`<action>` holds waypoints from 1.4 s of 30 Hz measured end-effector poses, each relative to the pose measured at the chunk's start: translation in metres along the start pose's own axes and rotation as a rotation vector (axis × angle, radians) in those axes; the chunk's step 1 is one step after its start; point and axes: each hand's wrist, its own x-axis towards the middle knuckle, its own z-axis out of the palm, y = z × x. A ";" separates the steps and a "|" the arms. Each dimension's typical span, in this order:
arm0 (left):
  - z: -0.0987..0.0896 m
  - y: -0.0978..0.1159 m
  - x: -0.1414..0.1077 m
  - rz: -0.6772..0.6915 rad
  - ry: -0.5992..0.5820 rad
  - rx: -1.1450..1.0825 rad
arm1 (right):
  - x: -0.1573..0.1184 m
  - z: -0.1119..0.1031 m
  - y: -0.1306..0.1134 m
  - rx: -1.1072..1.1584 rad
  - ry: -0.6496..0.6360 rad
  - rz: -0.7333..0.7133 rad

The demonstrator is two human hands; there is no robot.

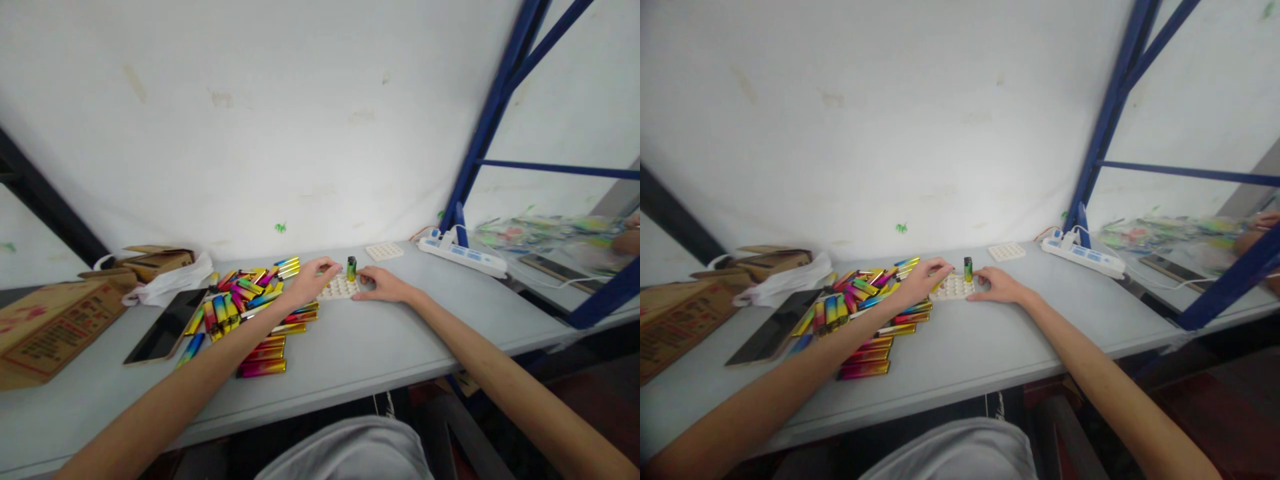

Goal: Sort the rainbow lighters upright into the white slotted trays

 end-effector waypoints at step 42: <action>-0.043 -0.028 0.041 0.194 -0.003 0.515 | 0.001 0.000 -0.001 -0.014 -0.008 0.000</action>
